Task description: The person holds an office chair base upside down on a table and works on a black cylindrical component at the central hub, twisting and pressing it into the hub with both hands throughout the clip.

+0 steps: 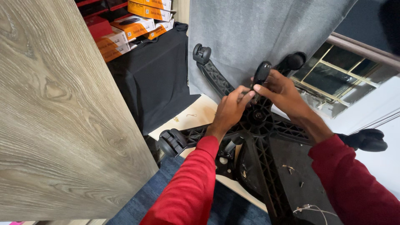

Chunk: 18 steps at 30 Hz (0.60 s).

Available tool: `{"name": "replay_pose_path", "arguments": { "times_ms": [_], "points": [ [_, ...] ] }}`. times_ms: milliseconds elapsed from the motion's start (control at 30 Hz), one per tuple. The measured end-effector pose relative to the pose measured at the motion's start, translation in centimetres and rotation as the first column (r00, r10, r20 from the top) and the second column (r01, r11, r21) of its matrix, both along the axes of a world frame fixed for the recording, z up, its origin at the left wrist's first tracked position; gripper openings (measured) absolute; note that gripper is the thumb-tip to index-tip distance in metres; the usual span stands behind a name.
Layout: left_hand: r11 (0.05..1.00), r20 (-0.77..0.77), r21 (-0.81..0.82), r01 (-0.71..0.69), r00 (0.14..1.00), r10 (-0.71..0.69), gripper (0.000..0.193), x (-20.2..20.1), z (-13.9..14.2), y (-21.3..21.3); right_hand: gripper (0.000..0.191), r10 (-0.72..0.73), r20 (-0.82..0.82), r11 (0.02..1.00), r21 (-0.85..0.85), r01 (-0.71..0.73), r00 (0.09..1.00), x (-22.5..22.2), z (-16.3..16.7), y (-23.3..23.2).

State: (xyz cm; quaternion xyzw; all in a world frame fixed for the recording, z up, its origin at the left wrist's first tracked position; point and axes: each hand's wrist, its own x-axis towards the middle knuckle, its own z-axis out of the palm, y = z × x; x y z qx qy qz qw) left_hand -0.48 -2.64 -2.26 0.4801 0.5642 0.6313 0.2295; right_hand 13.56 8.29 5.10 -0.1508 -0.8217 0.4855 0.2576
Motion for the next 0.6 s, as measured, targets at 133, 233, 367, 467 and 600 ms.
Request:
{"name": "replay_pose_path", "arguments": {
  "times_ms": [133, 233, 367, 467, 600],
  "points": [
    [0.999, -0.098, -0.038, -0.023, 0.995, 0.020, 0.035, 0.2, 0.5, -0.1, 0.038, -0.080, -0.049, 0.996, -0.047, 0.077, 0.996, -0.3, -0.2, -0.1],
    [0.996, -0.206, -0.059, -0.067, 0.977, 0.053, 0.037, 0.5, 0.6, -0.2, 0.036, -0.218, 0.052, 0.974, 0.073, 0.214, 0.975, -0.7, -0.5, -0.2],
    [0.995, -0.046, 0.100, -0.004, 0.999, 0.009, 0.034, 0.8, 0.2, -0.1, 0.040, -0.104, 0.027, 0.994, 0.044, 0.102, 0.994, -0.5, -0.5, 0.2],
    [0.987, -0.019, 0.158, 0.022, 1.000, -0.019, 0.031, 0.3, -0.1, 0.1, 0.042, 0.024, -0.071, 1.000, -0.010, -0.025, 0.997, -0.4, -0.5, 0.6],
    [0.998, -0.037, 0.015, -0.057, 0.998, 0.058, 0.037, 0.0, -0.2, 1.1, 0.039, -0.131, -0.036, 0.990, 0.057, 0.133, 0.991, -0.8, -1.1, 0.6]
  ]
}}
